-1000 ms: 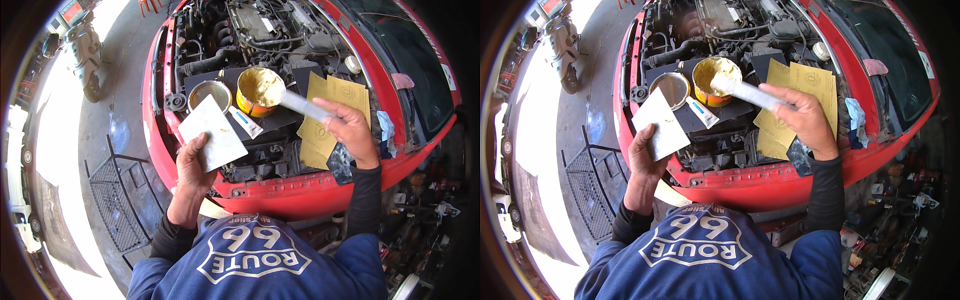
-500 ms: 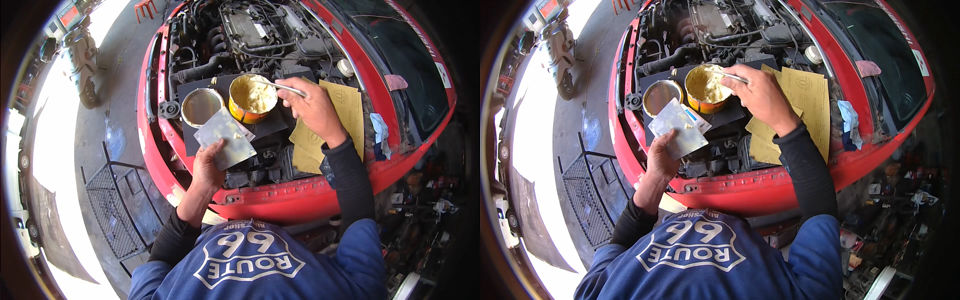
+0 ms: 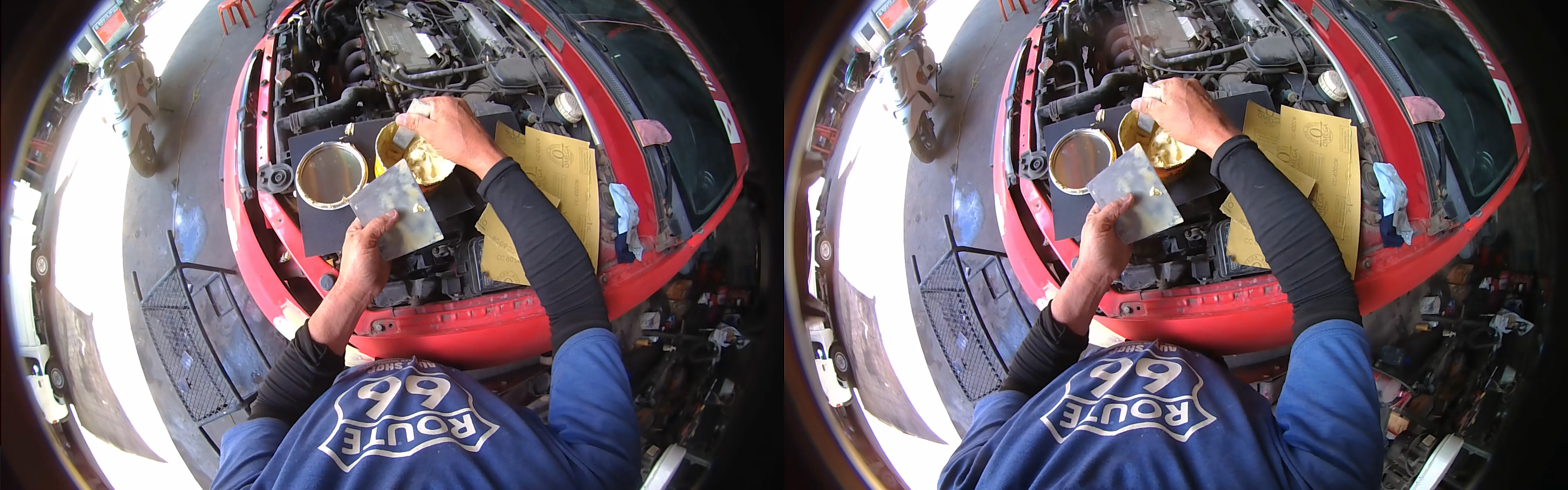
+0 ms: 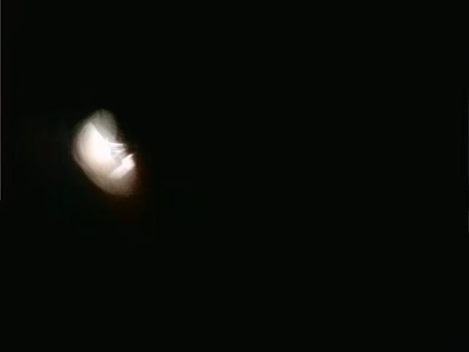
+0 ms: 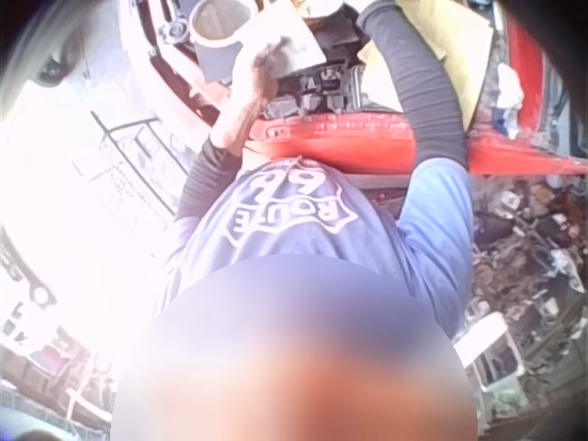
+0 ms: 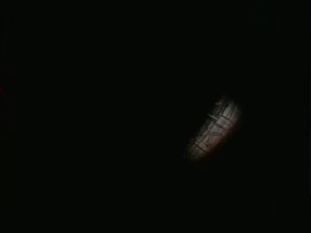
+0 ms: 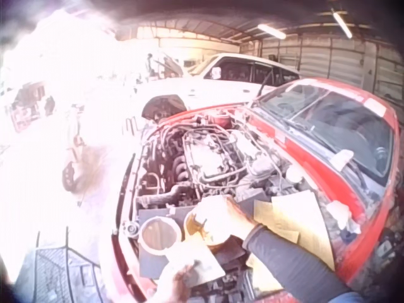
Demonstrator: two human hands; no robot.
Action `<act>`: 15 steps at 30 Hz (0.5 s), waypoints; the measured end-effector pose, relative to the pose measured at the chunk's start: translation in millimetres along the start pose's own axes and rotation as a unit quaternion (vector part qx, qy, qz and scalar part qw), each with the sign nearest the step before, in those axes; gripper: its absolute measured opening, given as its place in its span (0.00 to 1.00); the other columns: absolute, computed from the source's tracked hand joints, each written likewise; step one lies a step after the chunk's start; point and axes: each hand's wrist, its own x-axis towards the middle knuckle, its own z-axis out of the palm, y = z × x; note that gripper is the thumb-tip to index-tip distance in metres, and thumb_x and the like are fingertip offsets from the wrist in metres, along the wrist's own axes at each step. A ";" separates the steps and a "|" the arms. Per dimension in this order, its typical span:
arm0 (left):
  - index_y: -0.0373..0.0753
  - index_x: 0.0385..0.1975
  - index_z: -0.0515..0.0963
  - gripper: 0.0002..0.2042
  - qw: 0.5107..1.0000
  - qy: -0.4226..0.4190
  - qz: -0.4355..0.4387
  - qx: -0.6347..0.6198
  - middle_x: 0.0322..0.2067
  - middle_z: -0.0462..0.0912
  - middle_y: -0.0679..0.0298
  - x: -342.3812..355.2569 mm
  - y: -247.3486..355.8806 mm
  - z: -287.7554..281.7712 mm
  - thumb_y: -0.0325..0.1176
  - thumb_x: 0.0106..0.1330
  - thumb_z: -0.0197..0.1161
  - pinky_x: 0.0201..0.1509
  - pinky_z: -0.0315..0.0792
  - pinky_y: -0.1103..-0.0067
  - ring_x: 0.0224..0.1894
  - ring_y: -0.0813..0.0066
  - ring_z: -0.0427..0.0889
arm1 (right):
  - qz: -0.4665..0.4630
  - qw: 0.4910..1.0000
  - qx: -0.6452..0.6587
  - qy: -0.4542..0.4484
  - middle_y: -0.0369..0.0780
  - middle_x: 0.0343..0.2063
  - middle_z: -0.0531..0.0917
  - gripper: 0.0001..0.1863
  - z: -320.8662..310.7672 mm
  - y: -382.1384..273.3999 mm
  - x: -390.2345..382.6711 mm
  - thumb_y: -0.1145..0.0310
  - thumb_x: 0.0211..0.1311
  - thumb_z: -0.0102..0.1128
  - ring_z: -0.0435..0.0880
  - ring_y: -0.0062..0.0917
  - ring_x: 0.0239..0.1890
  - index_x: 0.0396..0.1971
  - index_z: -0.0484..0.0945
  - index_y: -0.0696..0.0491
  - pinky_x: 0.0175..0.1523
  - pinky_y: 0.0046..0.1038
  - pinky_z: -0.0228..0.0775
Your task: The person mixes body filler on a metal plate using a spreader, then applies the filler to a red car bumper. The person smooths the filler over several areas of the bumper surface.
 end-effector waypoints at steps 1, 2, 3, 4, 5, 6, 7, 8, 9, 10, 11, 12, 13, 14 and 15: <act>0.36 0.48 0.75 0.14 1.000 -0.001 -0.001 0.003 0.43 0.82 0.62 0.1 0.5 -0.1 0.27 0.62 0.63 0.51 0.77 0.69 0.44 0.69 0.82 | -0.005 1.000 -0.012 0.005 0.47 0.23 0.83 0.20 2.1 -0.3 0.5 0.54 0.61 0.62 0.83 0.34 0.26 0.31 0.81 0.61 0.36 0.34 0.71; 0.37 0.47 0.76 0.14 1.000 -0.002 -0.001 0.006 0.43 0.82 0.62 0.2 0.6 -0.1 0.27 0.62 0.63 0.51 0.77 0.69 0.44 0.69 0.82 | 0.004 1.000 0.000 -0.011 0.47 0.23 0.83 0.20 4.0 -0.6 -0.3 0.55 0.61 0.63 0.83 0.32 0.26 0.30 0.81 0.61 0.37 0.33 0.71; 0.37 0.48 0.76 0.14 1.000 -0.006 -0.002 0.008 0.43 0.82 0.62 0.3 0.7 0.0 0.27 0.62 0.63 0.51 0.77 0.69 0.44 0.69 0.82 | 0.016 1.000 0.013 -0.023 0.46 0.23 0.84 0.20 5.5 -0.9 -1.3 0.55 0.61 0.63 0.82 0.30 0.26 0.30 0.81 0.61 0.37 0.33 0.72; 0.37 0.48 0.75 0.14 1.000 -0.011 -0.002 0.009 0.43 0.82 0.62 0.6 0.4 0.3 0.27 0.62 0.63 0.51 0.77 0.69 0.44 0.69 0.82 | 0.020 0.999 0.026 -0.027 0.45 0.22 0.84 0.19 5.7 -0.8 -2.8 0.56 0.61 0.64 0.82 0.28 0.26 0.30 0.81 0.61 0.37 0.32 0.72; 0.37 0.48 0.75 0.14 1.000 -0.011 -0.004 0.008 0.43 0.82 0.62 0.8 -0.1 0.4 0.27 0.62 0.63 0.51 0.77 0.68 0.44 0.69 0.82 | 0.025 0.998 0.053 -0.036 0.43 0.21 0.84 0.19 5.0 -0.6 -4.6 0.56 0.61 0.64 0.81 0.25 0.24 0.28 0.81 0.61 0.35 0.31 0.71; 0.37 0.49 0.75 0.14 1.000 -0.012 -0.008 0.010 0.43 0.82 0.62 0.7 -0.1 0.3 0.27 0.62 0.63 0.52 0.77 0.68 0.44 0.69 0.82 | 0.021 0.996 0.080 -0.038 0.41 0.21 0.83 0.19 3.0 -0.2 -7.1 0.56 0.62 0.65 0.80 0.22 0.23 0.27 0.81 0.60 0.33 0.29 0.70; 0.36 0.49 0.75 0.15 1.000 -0.008 -0.013 0.010 0.43 0.82 0.62 0.1 0.1 -0.2 0.27 0.63 0.63 0.52 0.77 0.68 0.44 0.69 0.82 | 0.028 0.993 0.105 -0.051 0.39 0.20 0.83 0.19 0.3 0.1 -10.1 0.57 0.62 0.65 0.78 0.19 0.21 0.26 0.81 0.60 0.31 0.28 0.70; 0.36 0.49 0.75 0.15 1.000 -0.020 -0.016 0.003 0.44 0.82 0.62 -1.0 1.1 -1.1 0.27 0.63 0.63 0.52 0.77 0.68 0.45 0.69 0.82 | 0.031 0.989 0.139 -0.032 0.38 0.18 0.82 0.19 -5.0 1.0 -13.7 0.57 0.62 0.65 0.77 0.19 0.20 0.24 0.81 0.60 0.29 0.27 0.68; 0.36 0.49 0.75 0.15 1.000 -0.012 -0.007 0.009 0.44 0.82 0.62 -2.5 2.7 -2.3 0.27 0.63 0.62 0.52 0.77 0.68 0.45 0.69 0.82 | 0.044 0.984 0.171 -0.026 0.36 0.17 0.81 0.18 -14.9 3.0 -18.3 0.58 0.63 0.64 0.76 0.19 0.18 0.22 0.81 0.59 0.27 0.26 0.66; 0.36 0.49 0.75 0.15 1.000 -0.020 0.006 0.006 0.44 0.82 0.62 -4.9 6.1 -4.7 0.27 0.63 0.62 0.53 0.77 0.68 0.45 0.69 0.82 | 0.063 0.976 0.206 -0.019 0.35 0.15 0.80 0.19 -24.4 4.2 -22.4 0.59 0.63 0.64 0.75 0.18 0.17 0.21 0.82 0.59 0.25 0.25 0.64; 0.36 0.49 0.75 0.15 0.999 -0.029 0.014 -0.002 0.44 0.82 0.61 -7.6 11.2 -7.6 0.27 0.63 0.62 0.53 0.77 0.68 0.46 0.69 0.82 | 0.095 0.960 0.264 0.024 0.30 0.14 0.76 0.19 -29.7 4.3 -28.0 0.61 0.64 0.65 0.69 0.11 0.16 0.16 0.79 0.55 0.22 0.20 0.59; 0.36 0.51 0.73 0.15 0.999 -0.012 0.027 0.020 0.45 0.82 0.60 -12.2 18.5 -12.0 0.26 0.64 0.61 0.54 0.78 0.68 0.47 0.68 0.82 | 0.134 0.949 0.283 0.041 0.29 0.12 0.72 0.19 -41.0 5.6 -32.4 0.60 0.64 0.65 0.65 0.10 0.13 0.16 0.76 0.54 0.19 0.20 0.56; 0.37 0.52 0.72 0.16 0.998 -0.011 0.063 0.018 0.46 0.81 0.60 -12.3 25.7 -14.2 0.26 0.64 0.60 0.54 0.78 0.67 0.47 0.68 0.82 | 0.131 0.937 0.317 0.067 0.28 0.12 0.71 0.18 -51.6 6.8 -38.2 0.59 0.63 0.66 0.64 0.09 0.13 0.17 0.76 0.53 0.17 0.18 0.54; 0.37 0.53 0.70 0.17 0.996 0.010 0.090 0.015 0.46 0.80 0.60 -13.9 31.9 -16.2 0.26 0.65 0.60 0.54 0.79 0.67 0.48 0.68 0.82 | 0.124 0.923 0.353 0.087 0.28 0.12 0.70 0.18 -61.6 7.1 -44.7 0.58 0.63 0.66 0.62 0.08 0.12 0.19 0.75 0.52 0.16 0.17 0.52; 0.37 0.56 0.67 0.18 0.993 0.013 0.113 0.012 0.47 0.79 0.60 -12.5 38.3 -16.5 0.27 0.67 0.59 0.56 0.78 0.66 0.48 0.68 0.82 | 0.145 0.923 0.340 0.105 0.28 0.13 0.70 0.18 -68.5 6.1 -49.6 0.57 0.63 0.67 0.62 0.07 0.12 0.20 0.75 0.52 0.16 0.16 0.51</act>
